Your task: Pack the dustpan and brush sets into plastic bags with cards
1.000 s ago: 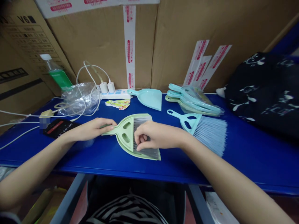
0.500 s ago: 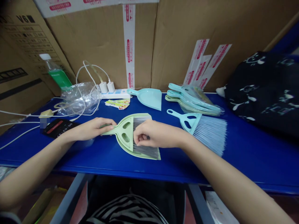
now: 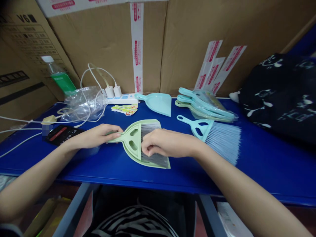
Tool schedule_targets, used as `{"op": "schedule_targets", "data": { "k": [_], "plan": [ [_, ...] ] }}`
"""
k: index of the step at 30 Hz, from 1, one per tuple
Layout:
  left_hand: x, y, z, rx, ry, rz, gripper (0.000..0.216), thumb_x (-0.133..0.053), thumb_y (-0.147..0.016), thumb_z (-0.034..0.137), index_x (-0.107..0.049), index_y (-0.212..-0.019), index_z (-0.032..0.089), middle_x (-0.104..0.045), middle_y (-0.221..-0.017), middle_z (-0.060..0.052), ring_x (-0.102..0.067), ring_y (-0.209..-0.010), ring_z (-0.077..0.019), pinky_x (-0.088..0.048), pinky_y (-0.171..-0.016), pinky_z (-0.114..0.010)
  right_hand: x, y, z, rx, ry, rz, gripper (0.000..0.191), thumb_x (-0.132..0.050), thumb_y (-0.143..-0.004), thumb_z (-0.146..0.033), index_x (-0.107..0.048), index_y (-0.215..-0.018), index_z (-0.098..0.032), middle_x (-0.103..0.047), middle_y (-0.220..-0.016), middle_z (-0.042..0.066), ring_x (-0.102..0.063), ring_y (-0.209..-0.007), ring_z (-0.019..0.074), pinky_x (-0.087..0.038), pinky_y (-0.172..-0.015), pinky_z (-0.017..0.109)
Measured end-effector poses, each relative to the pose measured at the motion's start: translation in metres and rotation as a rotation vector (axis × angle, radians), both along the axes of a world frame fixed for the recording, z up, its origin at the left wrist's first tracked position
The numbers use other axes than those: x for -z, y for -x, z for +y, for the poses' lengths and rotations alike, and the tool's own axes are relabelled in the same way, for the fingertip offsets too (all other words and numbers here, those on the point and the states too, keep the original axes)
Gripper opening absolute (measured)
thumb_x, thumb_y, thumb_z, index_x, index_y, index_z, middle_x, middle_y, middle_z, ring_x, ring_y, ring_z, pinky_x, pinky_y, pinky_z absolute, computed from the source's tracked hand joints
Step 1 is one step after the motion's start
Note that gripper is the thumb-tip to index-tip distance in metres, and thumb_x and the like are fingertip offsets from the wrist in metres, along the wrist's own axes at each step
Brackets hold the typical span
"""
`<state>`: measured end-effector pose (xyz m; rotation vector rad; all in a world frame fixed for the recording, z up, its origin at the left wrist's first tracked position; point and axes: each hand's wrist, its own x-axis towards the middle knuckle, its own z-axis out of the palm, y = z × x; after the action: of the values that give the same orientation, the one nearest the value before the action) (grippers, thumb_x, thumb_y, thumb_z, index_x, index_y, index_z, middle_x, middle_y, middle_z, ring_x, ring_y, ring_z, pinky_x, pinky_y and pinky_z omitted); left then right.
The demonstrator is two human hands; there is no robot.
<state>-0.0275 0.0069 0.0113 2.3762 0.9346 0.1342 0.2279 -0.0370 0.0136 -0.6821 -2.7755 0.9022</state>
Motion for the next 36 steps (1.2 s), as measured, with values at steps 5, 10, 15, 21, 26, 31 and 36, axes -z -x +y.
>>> {"op": "schedule_targets", "data": {
  "k": [5,10,15,21,26,31,36],
  "plan": [
    [0.000,0.000,0.000,-0.004,0.002,0.004,0.030,-0.040,-0.091,0.037,-0.061,-0.089,0.016,-0.060,-0.077,0.001,-0.049,-0.068,-0.0117,-0.038,-0.067,-0.024,-0.001,0.003,-0.002,-0.016,0.005,0.100,0.020,-0.047,-0.090,-0.010,-0.051,-0.073,-0.019,-0.055,-0.077,0.001,-0.051,-0.073,0.0132,-0.041,-0.068,0.025],
    [0.000,0.000,0.000,-0.005,-0.007,0.009,0.031,-0.040,-0.091,0.037,-0.062,-0.089,0.016,-0.061,-0.077,0.001,-0.050,-0.069,-0.0120,-0.038,-0.068,-0.024,0.001,0.004,0.000,0.003,0.024,0.122,0.017,-0.047,-0.091,-0.012,-0.052,-0.076,-0.019,-0.057,-0.074,0.001,-0.051,-0.069,0.0128,-0.040,-0.065,0.025],
    [-0.001,-0.001,-0.001,-0.014,-0.010,0.019,0.031,-0.039,-0.091,0.036,-0.062,-0.089,0.015,-0.062,-0.079,0.000,-0.051,-0.070,-0.0122,-0.039,-0.069,-0.024,0.003,0.002,0.003,0.009,0.086,0.150,0.015,-0.049,-0.090,-0.013,-0.055,-0.077,-0.018,-0.063,-0.074,0.001,-0.055,-0.066,0.0116,-0.041,-0.062,0.023],
    [-0.001,0.000,-0.001,-0.020,0.003,0.023,0.031,-0.040,-0.090,0.038,-0.062,-0.089,0.016,-0.063,-0.080,0.000,-0.052,-0.071,-0.0126,-0.038,-0.069,-0.023,0.007,0.004,0.005,0.021,0.111,0.160,0.017,-0.049,-0.090,-0.014,-0.058,-0.076,-0.017,-0.066,-0.074,0.003,-0.058,-0.065,0.0114,-0.042,-0.060,0.022],
    [0.000,-0.001,-0.001,-0.001,0.007,0.005,0.030,-0.042,-0.090,0.038,-0.062,-0.089,0.016,-0.064,-0.082,0.000,-0.053,-0.073,-0.0129,-0.039,-0.070,-0.023,0.010,0.007,0.006,-0.005,0.173,0.164,0.017,-0.049,-0.090,-0.013,-0.060,-0.076,-0.016,-0.065,-0.069,0.001,-0.057,-0.060,0.0100,-0.042,-0.057,0.021],
    [0.002,-0.001,-0.001,0.019,0.005,-0.012,0.028,-0.043,-0.090,0.037,-0.062,-0.086,0.016,-0.065,-0.081,0.000,-0.053,-0.072,-0.0124,-0.039,-0.070,-0.023,0.010,0.008,0.006,-0.030,0.209,0.127,0.019,-0.048,-0.091,-0.015,-0.059,-0.076,-0.016,-0.066,-0.069,0.002,-0.058,-0.061,0.0103,-0.043,-0.058,0.021],
    [0.001,-0.001,-0.001,0.019,0.009,-0.011,0.028,-0.044,-0.090,0.037,-0.062,-0.084,0.016,-0.061,-0.074,0.002,-0.049,-0.066,-0.0110,-0.037,-0.066,-0.023,0.007,0.008,0.004,-0.055,0.237,0.085,0.020,-0.047,-0.092,-0.014,-0.058,-0.075,-0.017,-0.066,-0.068,0.002,-0.058,-0.062,0.0105,-0.043,-0.059,0.021]
  ]
}}
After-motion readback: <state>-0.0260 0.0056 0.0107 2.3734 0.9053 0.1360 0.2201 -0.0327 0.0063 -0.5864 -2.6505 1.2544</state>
